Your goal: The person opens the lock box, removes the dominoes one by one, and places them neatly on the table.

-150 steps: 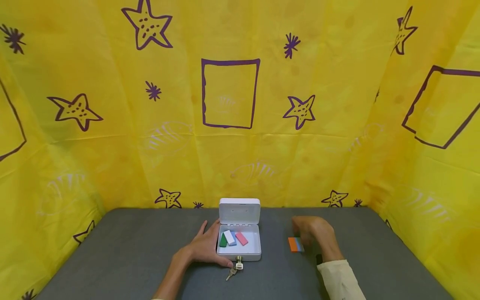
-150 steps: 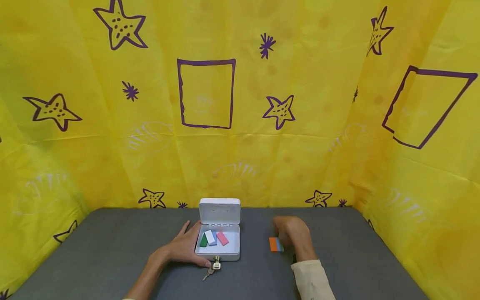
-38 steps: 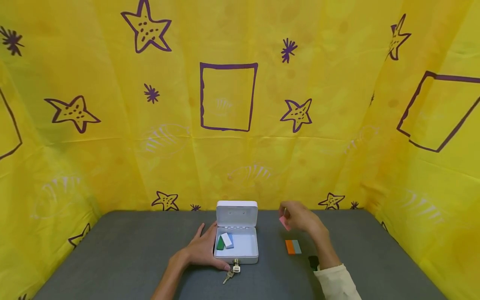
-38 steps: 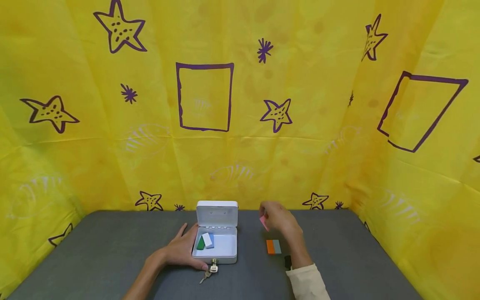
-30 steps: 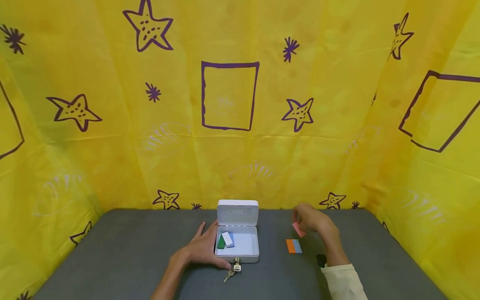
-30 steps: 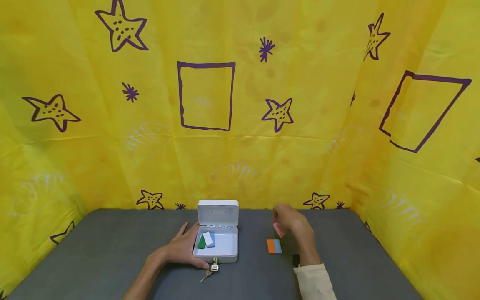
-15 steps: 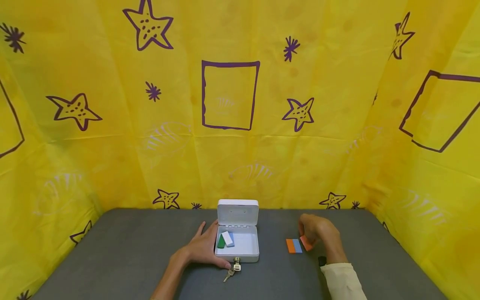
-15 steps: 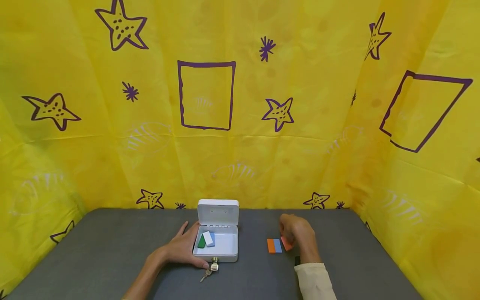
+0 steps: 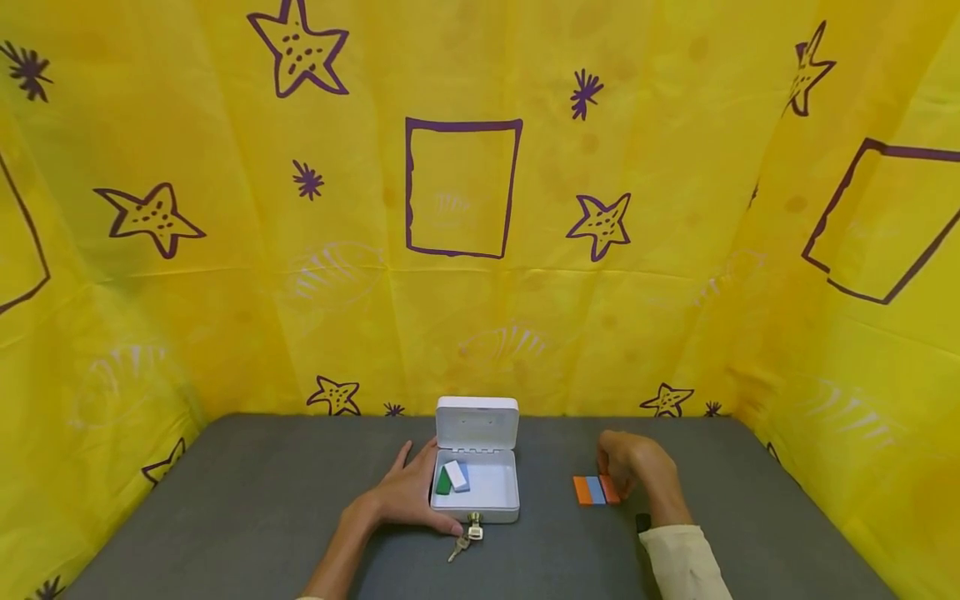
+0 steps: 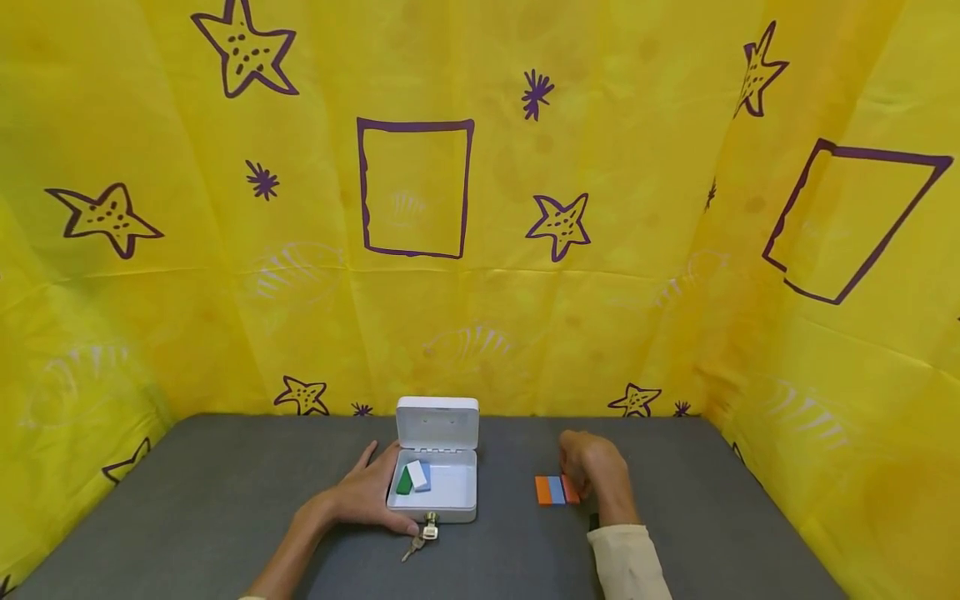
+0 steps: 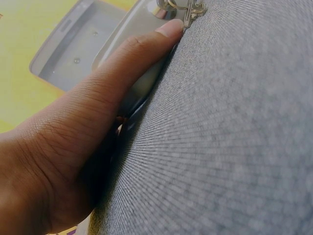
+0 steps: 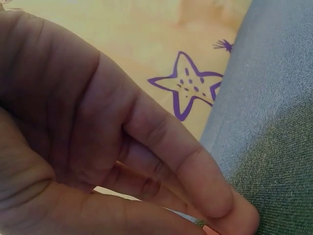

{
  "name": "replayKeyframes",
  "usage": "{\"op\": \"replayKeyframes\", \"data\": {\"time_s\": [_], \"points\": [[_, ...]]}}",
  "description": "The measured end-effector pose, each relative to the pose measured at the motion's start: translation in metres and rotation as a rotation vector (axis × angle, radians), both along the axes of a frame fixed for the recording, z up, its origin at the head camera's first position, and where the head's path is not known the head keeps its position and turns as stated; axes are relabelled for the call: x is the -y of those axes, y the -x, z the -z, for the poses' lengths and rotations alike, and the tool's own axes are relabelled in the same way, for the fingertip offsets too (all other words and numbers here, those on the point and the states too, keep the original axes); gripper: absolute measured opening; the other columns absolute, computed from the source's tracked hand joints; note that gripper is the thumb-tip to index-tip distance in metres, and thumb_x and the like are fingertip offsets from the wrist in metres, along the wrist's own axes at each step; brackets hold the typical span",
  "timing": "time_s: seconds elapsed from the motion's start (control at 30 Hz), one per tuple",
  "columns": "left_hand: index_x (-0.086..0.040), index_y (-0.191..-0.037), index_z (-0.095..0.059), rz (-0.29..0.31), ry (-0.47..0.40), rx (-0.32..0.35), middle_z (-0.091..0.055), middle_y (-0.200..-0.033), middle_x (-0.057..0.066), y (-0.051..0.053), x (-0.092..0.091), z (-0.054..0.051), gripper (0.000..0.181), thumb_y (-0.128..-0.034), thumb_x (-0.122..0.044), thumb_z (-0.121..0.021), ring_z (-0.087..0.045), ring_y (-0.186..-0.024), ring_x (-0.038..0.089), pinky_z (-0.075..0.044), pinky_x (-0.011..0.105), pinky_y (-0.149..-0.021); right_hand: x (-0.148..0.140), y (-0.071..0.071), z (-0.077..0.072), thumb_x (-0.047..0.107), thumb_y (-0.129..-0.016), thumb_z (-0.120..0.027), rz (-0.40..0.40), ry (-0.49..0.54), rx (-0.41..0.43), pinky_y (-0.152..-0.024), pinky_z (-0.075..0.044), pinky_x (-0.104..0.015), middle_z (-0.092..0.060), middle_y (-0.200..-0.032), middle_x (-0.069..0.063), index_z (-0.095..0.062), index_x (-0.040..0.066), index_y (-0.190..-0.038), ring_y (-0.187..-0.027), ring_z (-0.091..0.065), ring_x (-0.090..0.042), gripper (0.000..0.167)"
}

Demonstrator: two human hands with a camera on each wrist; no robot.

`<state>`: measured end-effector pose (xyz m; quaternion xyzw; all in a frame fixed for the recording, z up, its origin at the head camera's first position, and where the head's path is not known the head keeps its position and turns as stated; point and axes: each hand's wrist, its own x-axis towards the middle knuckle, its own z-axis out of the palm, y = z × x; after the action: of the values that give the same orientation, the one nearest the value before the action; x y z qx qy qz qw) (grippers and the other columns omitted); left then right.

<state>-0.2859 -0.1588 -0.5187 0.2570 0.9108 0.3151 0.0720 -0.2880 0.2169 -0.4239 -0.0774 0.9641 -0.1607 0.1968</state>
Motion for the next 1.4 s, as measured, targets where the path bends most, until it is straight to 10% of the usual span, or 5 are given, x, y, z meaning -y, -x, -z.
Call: {"op": "replayKeyframes", "data": {"time_s": [0.8, 1.4], "points": [[-0.004, -0.165, -0.016, -0.020, 0.008, 0.016, -0.027, -0.171, 0.020, 0.003, -0.001, 0.006, 0.139, -0.0652, -0.067, -0.089, -0.029, -0.159, 0.039, 0.005, 0.070, -0.129, 0.003, -0.002, -0.007, -0.005, -0.082, -0.081, 0.020, 0.012, 0.019, -0.070, -0.062, -0.040, -0.068, -0.085, -0.007, -0.068, 0.008, -0.094, -0.070, -0.070, -0.023, 0.021], [-0.001, -0.164, -0.016, 0.000, 0.012, -0.003, -0.029, -0.169, 0.023, -0.001, 0.000, -0.001, 0.139, -0.0655, -0.068, -0.088, -0.029, -0.157, 0.044, 0.001, 0.073, -0.127, 0.077, -0.005, -0.014, 0.006, -0.091, -0.075, -0.437, 0.150, -0.248, -0.059, -0.043, -0.023, -0.060, -0.076, 0.002, -0.066, 0.007, -0.083, -0.066, -0.049, -0.009, 0.011]]}}
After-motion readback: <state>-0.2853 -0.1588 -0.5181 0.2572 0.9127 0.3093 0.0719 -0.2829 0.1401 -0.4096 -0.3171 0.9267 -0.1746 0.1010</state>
